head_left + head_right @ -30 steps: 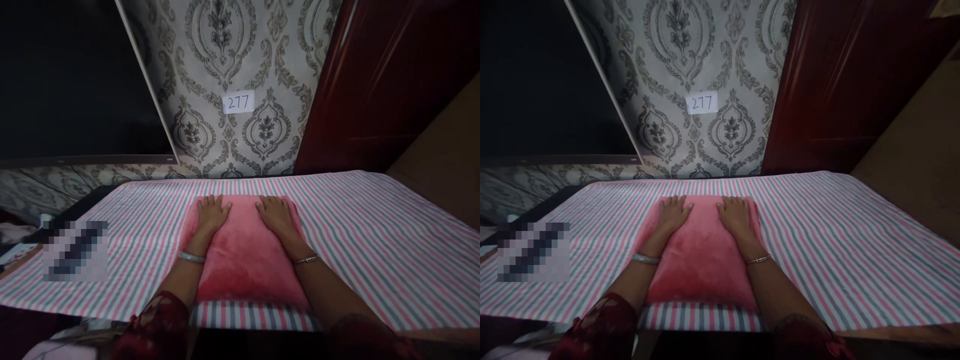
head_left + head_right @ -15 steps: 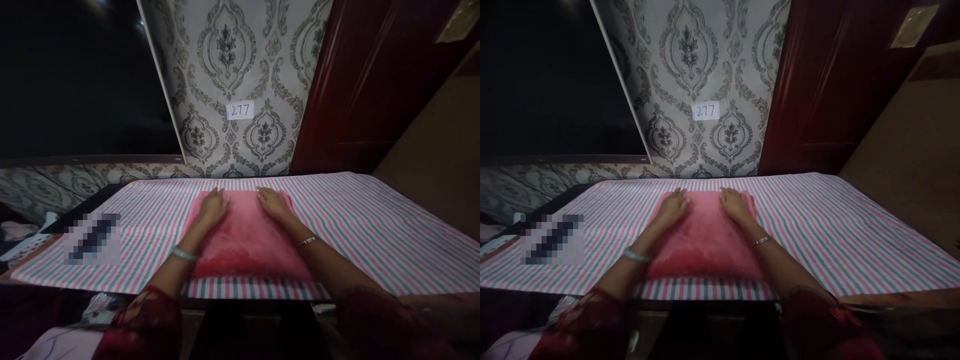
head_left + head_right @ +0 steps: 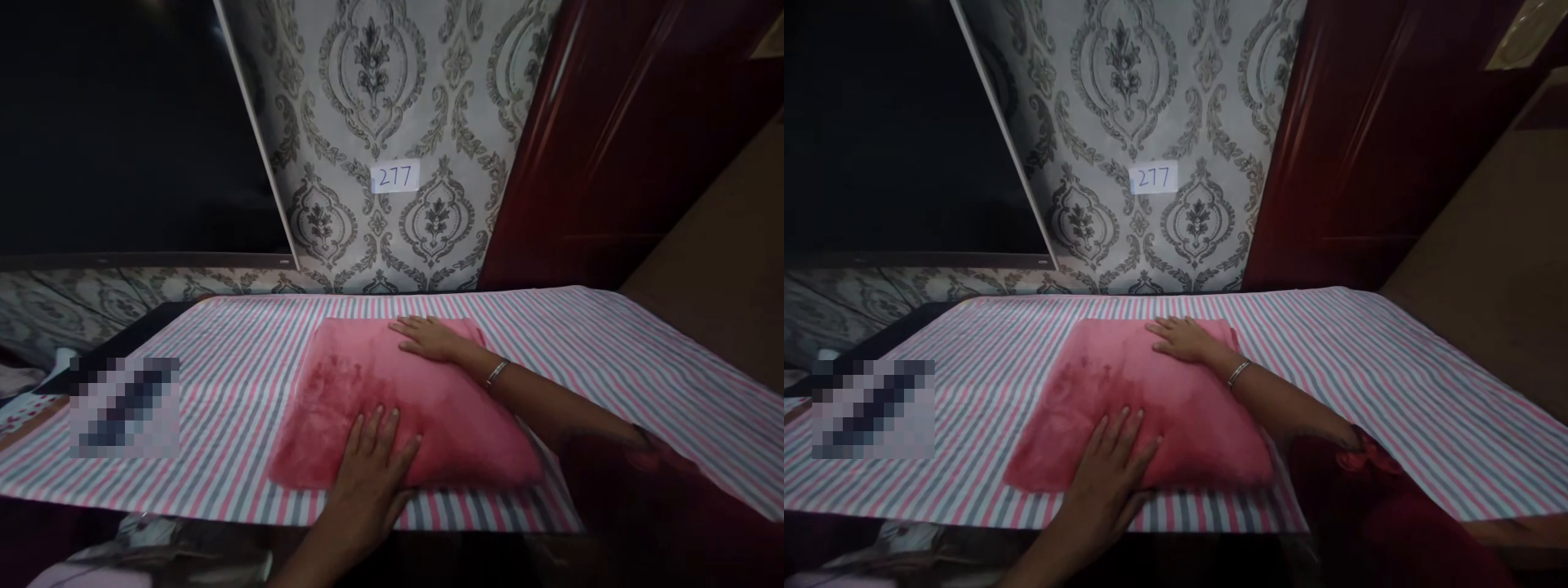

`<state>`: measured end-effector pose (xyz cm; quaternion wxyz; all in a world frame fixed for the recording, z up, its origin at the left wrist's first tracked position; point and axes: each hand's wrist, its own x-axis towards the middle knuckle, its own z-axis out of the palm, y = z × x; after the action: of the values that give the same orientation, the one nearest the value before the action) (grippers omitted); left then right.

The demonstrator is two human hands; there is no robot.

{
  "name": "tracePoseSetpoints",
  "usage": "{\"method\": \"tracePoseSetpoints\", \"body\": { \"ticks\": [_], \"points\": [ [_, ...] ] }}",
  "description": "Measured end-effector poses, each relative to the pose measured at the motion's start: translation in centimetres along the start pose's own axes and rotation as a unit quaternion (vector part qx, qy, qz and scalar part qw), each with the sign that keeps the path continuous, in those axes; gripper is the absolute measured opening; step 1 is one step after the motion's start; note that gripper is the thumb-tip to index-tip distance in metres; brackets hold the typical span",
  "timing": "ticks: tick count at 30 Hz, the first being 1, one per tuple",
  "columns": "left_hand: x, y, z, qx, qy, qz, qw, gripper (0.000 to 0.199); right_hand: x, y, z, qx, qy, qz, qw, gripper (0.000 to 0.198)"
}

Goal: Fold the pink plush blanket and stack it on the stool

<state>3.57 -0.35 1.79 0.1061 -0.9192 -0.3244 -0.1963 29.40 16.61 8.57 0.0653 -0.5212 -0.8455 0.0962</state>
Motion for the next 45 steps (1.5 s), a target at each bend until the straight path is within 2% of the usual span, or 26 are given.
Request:
{"method": "tracePoseSetpoints", "body": {
  "ticks": [4,10,12,14,17,19,21,24,26,30,34,37,40,43,45],
  "points": [
    [-0.2,-0.1,-0.4,-0.012,-0.007,-0.010,1.000,0.082,1.2,2.2,0.9,0.045,0.039,0.020,0.998,0.057],
    [-0.1,0.3,-0.4,-0.027,-0.017,-0.017,0.999,0.080,0.8,2.4,2.4,0.053,0.075,0.017,0.996,0.057],
    [0.0,0.4,-0.5,-0.034,-0.011,-0.020,0.999,0.081,0.8,2.5,2.1,0.047,0.073,0.011,0.996,0.056],
    [0.0,0.2,-1.1,-0.041,-0.005,-0.008,0.999,0.078,0.9,2.1,1.3,0.026,0.049,0.034,0.998,0.057],
    [-0.3,-0.5,-2.7,-0.047,0.015,0.007,0.999,0.069,0.8,-0.4,0.1,-0.022,0.017,0.082,0.996,0.059],
    [-0.7,-1.1,-3.8,-0.030,0.037,-0.012,0.999,0.066,0.7,-3.3,-0.3,-0.040,0.028,0.038,0.998,0.058],
    [-1.3,-1.8,-4.3,0.002,0.056,-0.046,0.997,0.068,0.7,-6.6,0.0,-0.038,0.028,-0.082,0.996,0.057],
    [-2.4,-2.3,-3.2,0.033,0.063,-0.088,0.994,0.078,1.7,-10.0,1.3,-0.025,-0.016,-0.247,0.969,0.058],
    [-3.0,-2.2,-1.9,0.035,0.057,-0.109,0.992,0.085,3.3,-10.7,2.1,-0.026,-0.032,-0.275,0.961,0.059],
    [-3.5,-2.0,-0.2,0.023,0.050,-0.120,0.991,0.091,7.3,-8.7,2.5,-0.031,-0.024,-0.197,0.980,0.061],
    [-3.5,-2.0,-0.1,0.016,0.048,-0.124,0.991,0.090,10.0,-6.5,2.6,0.013,-0.042,-0.113,0.993,0.066],
    [-3.5,-2.0,-0.2,0.014,0.046,-0.125,0.991,0.092,10.5,-5.8,3.1,0.045,-0.053,-0.082,0.994,0.068],
    [-3.5,-1.9,-0.2,0.009,0.040,-0.128,0.991,0.095,10.4,-5.7,3.3,0.057,-0.040,-0.083,0.994,0.067],
    [-3.5,-1.8,-0.3,0.009,0.040,-0.136,0.990,0.095,10.2,-6.4,2.6,0.052,-0.043,-0.076,0.995,0.065],
    [-3.5,-1.8,-0.4,0.009,0.043,-0.135,0.990,0.095,9.9,-7.5,1.9,0.027,-0.053,-0.038,0.998,0.065]
  ]
}}
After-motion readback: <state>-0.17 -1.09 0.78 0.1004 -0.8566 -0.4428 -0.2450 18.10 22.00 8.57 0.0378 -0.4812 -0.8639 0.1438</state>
